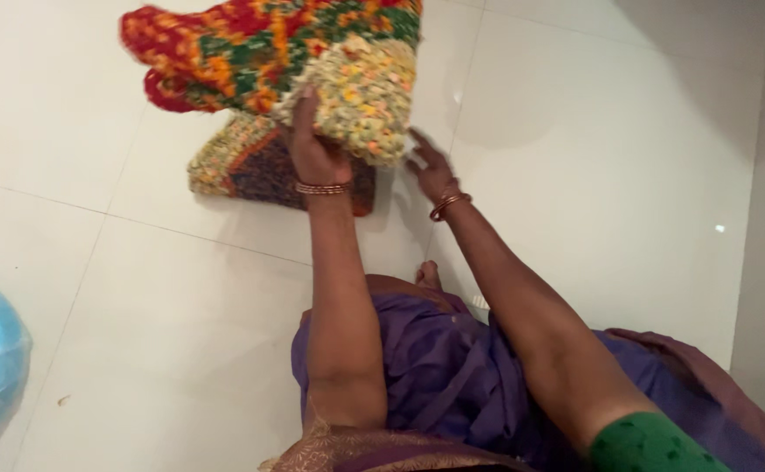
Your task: The person sits on a tiled floor and repeatedly unfolds and folds two small, colorful, semi-circular woven rugs. They alternate between the two rugs, unfolding each to a flat circular shape and then folding it back into a semi-circle, repeating this cycle multiple times without stacking or storing them.
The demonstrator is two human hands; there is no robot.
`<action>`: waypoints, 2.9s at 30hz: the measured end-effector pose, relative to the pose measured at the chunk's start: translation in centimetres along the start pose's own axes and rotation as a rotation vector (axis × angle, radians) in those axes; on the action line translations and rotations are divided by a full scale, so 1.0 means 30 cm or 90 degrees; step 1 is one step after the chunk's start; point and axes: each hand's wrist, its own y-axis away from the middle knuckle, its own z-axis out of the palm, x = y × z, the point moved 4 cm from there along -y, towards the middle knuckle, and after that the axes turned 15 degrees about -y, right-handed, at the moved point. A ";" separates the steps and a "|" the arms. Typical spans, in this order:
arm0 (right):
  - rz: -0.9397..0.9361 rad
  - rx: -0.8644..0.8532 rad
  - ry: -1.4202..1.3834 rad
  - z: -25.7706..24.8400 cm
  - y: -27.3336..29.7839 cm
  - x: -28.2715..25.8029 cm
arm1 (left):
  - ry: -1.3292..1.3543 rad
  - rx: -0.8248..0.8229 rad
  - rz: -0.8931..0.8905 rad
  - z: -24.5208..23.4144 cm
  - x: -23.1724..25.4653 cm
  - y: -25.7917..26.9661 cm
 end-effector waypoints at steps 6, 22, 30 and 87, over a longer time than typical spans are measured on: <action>-0.328 0.224 -0.152 -0.348 0.055 -0.473 | -0.297 -0.020 0.010 0.071 -0.146 0.022; -0.154 0.279 0.193 -0.612 0.247 -0.700 | -0.635 -0.432 0.010 0.395 -0.549 0.355; -0.240 0.478 -0.292 -1.041 0.352 -0.590 | -0.485 -0.349 0.089 0.320 -0.689 0.162; 0.119 -0.330 0.328 -0.629 0.830 -0.426 | -1.120 -0.201 0.361 0.476 -0.232 0.118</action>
